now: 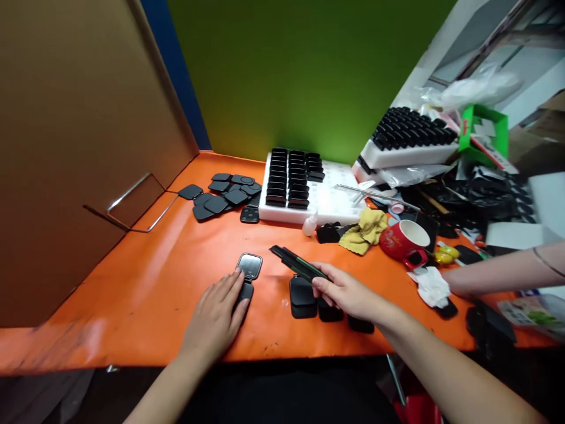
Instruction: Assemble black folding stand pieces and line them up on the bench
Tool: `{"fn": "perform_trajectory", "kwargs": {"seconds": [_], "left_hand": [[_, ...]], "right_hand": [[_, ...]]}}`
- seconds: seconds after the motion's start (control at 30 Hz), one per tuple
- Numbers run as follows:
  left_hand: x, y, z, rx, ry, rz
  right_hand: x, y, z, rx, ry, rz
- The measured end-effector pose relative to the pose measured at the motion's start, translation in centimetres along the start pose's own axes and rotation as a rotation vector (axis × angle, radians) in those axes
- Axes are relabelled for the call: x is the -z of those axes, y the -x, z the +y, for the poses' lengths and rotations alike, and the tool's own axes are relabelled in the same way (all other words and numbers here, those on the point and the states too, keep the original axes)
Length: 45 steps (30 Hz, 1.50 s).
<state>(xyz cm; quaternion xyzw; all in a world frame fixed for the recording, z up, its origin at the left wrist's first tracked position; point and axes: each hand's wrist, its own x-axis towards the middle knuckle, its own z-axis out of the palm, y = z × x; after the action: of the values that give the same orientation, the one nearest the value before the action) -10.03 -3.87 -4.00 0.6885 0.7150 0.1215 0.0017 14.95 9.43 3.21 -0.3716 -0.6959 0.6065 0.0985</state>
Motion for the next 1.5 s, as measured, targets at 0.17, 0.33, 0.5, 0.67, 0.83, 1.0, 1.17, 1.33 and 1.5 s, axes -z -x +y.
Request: {"fn": "perform_trajectory", "kwargs": {"seconds": [0.17, 0.33, 0.5, 0.67, 0.83, 1.0, 1.17, 1.33, 1.5], "left_hand": [[0.3, -0.2, 0.2, 0.011, 0.003, -0.024], [0.3, -0.2, 0.1, 0.021, 0.022, -0.024], [0.4, -0.2, 0.1, 0.052, 0.049, -0.050], [0.4, -0.2, 0.0, 0.063, 0.088, -0.047], [0.3, -0.2, -0.1, 0.062, 0.094, -0.031], [0.3, -0.2, -0.1, 0.072, 0.115, -0.044], [0.4, -0.2, -0.2, 0.081, 0.126, -0.054], [0.4, -0.3, -0.3, 0.087, 0.155, -0.070], [0.3, -0.2, -0.3, 0.085, 0.167, -0.084]], "right_hand": [[-0.1, -2.4, -1.4, 0.045, 0.410, 0.098], [0.0, -3.4, -2.5, 0.031, 0.580, 0.067], [-0.1, -3.8, -3.1, 0.000, 0.693, 0.058], [-0.3, -4.1, -3.4, -0.035, 0.745, 0.035], [-0.8, -4.2, -3.7, -0.036, 0.799, 0.031], [-0.4, -4.5, -4.6, -0.012, 0.857, -0.011], [1.2, -5.9, -5.2, -0.063, 0.832, -0.125], [3.1, -7.5, -5.0, -0.193, 0.652, -0.300], [4.1, -8.3, -5.0, -0.069, 0.746, -0.347]]}}
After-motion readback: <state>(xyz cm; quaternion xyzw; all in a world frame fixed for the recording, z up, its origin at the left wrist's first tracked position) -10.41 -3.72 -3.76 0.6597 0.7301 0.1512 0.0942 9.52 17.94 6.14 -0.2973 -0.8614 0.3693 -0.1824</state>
